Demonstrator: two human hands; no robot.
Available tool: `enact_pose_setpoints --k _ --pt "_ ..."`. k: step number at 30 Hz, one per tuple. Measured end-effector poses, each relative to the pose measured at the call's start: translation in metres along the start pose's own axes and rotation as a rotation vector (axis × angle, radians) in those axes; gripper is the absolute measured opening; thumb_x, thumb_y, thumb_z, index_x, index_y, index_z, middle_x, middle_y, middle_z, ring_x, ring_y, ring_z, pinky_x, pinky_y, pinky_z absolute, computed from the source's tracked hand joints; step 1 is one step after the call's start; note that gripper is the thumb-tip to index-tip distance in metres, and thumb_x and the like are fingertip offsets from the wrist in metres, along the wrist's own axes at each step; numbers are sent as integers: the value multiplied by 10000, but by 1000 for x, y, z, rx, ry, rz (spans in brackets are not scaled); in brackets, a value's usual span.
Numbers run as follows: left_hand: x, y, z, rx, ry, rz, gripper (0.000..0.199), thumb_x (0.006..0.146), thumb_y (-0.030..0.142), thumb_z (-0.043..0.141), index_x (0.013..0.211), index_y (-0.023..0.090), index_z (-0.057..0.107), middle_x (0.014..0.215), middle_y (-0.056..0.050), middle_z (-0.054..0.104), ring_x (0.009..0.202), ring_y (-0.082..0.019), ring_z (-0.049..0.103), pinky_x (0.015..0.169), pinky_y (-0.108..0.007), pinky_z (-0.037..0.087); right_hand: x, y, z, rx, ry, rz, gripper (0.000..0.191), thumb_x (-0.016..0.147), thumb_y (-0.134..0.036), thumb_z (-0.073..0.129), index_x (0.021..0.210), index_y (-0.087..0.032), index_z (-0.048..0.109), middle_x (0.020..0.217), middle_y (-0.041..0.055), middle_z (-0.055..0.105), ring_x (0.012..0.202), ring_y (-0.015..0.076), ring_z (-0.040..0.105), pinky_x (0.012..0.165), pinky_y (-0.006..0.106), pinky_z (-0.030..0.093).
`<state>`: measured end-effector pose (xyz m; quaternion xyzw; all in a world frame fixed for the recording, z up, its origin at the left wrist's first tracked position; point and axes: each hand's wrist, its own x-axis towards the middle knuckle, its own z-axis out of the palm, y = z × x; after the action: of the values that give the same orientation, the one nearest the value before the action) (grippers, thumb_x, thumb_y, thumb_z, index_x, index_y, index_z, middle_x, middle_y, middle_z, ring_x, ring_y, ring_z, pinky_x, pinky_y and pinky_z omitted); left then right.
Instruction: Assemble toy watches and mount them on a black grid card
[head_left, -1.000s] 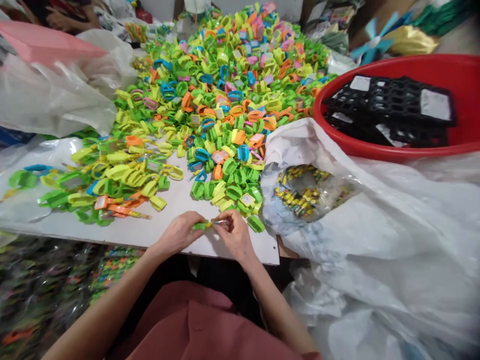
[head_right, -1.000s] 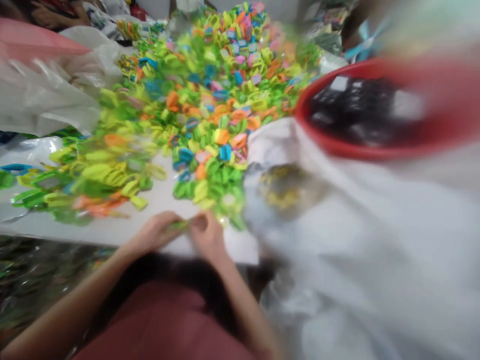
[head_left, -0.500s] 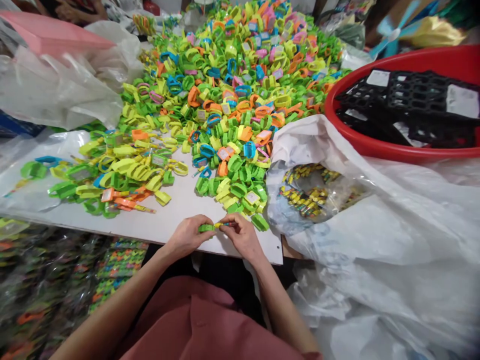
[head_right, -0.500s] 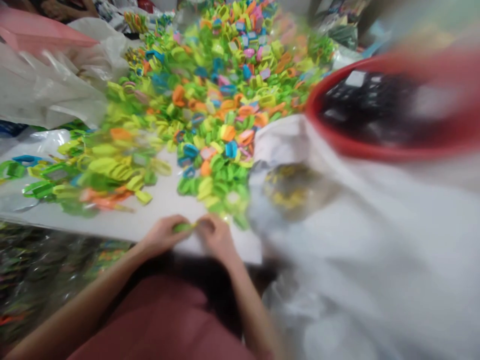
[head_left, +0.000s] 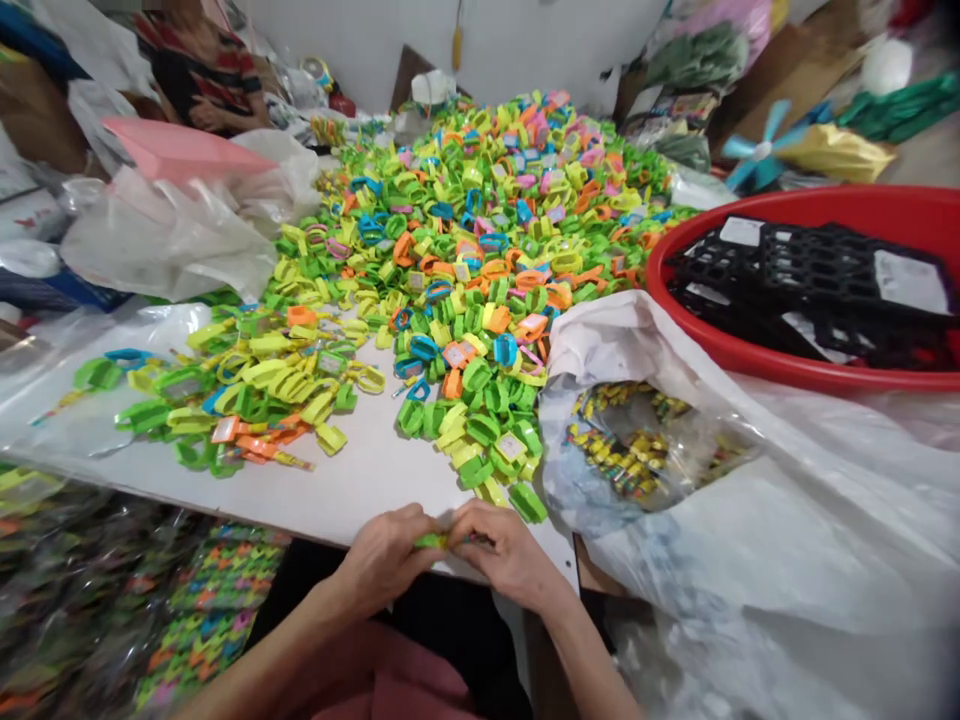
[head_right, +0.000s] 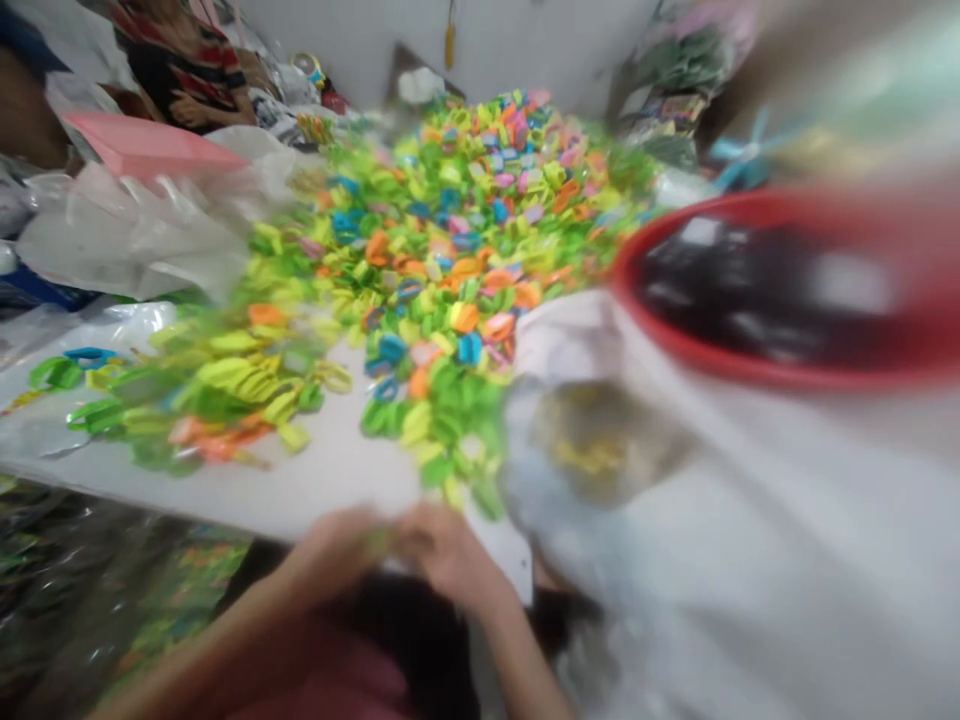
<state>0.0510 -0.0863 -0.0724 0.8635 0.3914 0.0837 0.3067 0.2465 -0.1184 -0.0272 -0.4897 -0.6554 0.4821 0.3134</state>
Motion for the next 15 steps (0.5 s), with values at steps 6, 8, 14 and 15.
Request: enact_pose_setpoints --k 6,8,14,15 --pt "16 0 -90 180 119 -34 244 927 298 459 994 218 680 822 -23 648 737 -142 622 675 -222 473 -3 13 -27 -72 353 116 247 860 -348 578 1064 -228 648 1040 65 702 934 191 654 834 329 522" --pt "29 -12 -141 401 319 -224 262 907 309 477 1017 179 676 970 -79 638 848 -202 620 736 -289 487 -17 35 -60 -268 595 141 377 848 -434 557 1157 -223 606 1127 106 675 984 234 649 871 394 529" --pt "116 -39 -179 517 341 -334 263 875 284 491 996 123 660 1041 -146 619 987 -282 587 846 -370 457 -57 94 -134 -848 722 306 412 816 -451 451 1054 -183 654 1051 172 668 995 346 625 879 529 511" --pt "134 -40 -168 444 295 -318 243 867 283 510 960 121 665 995 -142 637 966 -270 593 847 -354 452 -56 94 -133 -864 696 292 413 824 -437 436 1060 -180 655 1068 172 665 1017 344 620 887 526 511"
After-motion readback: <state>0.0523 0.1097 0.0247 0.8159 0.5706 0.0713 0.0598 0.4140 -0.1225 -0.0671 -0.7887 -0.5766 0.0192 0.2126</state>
